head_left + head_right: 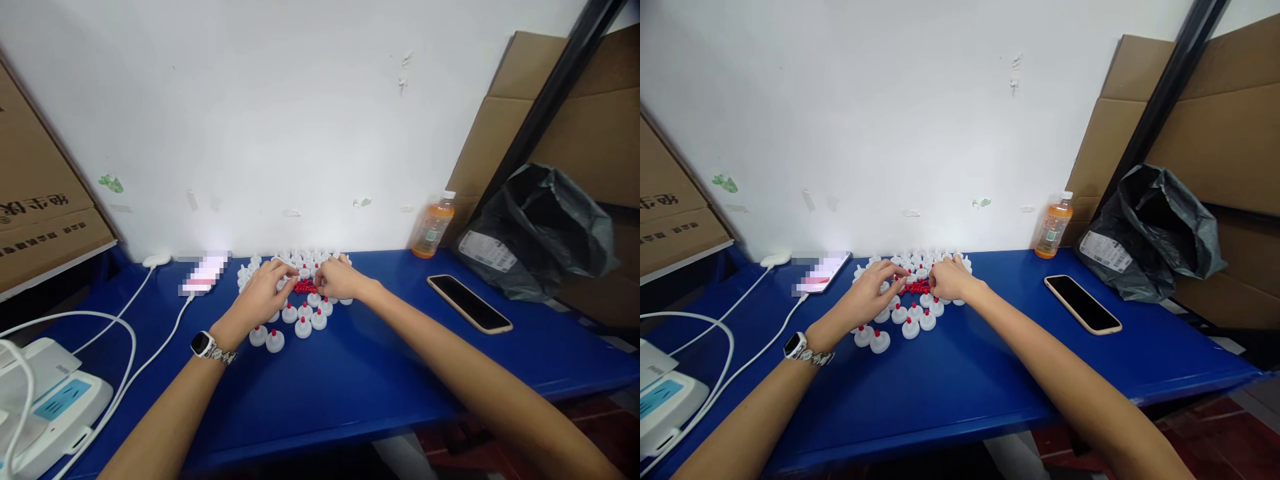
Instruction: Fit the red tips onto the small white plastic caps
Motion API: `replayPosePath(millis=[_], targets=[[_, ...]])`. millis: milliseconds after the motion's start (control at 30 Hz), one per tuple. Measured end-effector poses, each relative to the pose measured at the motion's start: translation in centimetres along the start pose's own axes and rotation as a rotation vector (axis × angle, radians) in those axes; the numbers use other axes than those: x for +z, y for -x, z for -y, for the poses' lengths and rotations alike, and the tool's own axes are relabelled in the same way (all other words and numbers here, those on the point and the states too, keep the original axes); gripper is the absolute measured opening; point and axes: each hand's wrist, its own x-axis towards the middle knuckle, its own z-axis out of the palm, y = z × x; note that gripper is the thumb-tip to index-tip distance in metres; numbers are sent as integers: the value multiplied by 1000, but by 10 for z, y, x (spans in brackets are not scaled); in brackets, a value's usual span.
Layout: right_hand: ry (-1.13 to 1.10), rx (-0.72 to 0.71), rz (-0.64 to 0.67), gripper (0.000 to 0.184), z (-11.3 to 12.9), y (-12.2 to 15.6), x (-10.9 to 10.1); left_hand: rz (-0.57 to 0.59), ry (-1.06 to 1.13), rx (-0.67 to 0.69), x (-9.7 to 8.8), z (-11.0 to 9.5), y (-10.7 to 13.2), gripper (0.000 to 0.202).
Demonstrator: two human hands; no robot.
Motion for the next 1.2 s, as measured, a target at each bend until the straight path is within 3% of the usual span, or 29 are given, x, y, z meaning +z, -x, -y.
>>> replayPosePath(millis=[233, 333, 467, 567, 667, 900, 1033, 1167, 1200], targets=[[-422, 62, -254, 11, -8, 0, 2, -94, -93, -97, -5, 15, 0, 27], [-436, 4, -214, 9, -9, -4, 6, -92, -117, -125, -5, 21, 1, 27], [-256, -44, -145, 9, -9, -9, 10, -86, -130, -129, -8, 30, -4, 27], [-139, -59, -107, 10, -6, -14, 6, -36, -164, -148, -10, 39, -20, 29], [-169, -66, -63, 12, -3, -19, 0, 37, -189, -194, -7, 50, -47, 29], [-401, -12, -293, 19, -2, -16, 5, 177, -152, -212, 15, 63, -94, 10], [-456, 2, -390, 20, -3, -4, 9, 128, -114, -179, 10, 61, -92, 11], [-470, -5, -404, 17, -3, 6, 8, -3, -36, -107, -16, 42, -67, 20], [-457, -12, -397, 17, -2, 7, 8, -57, 75, -59, -22, 35, -58, 20]])
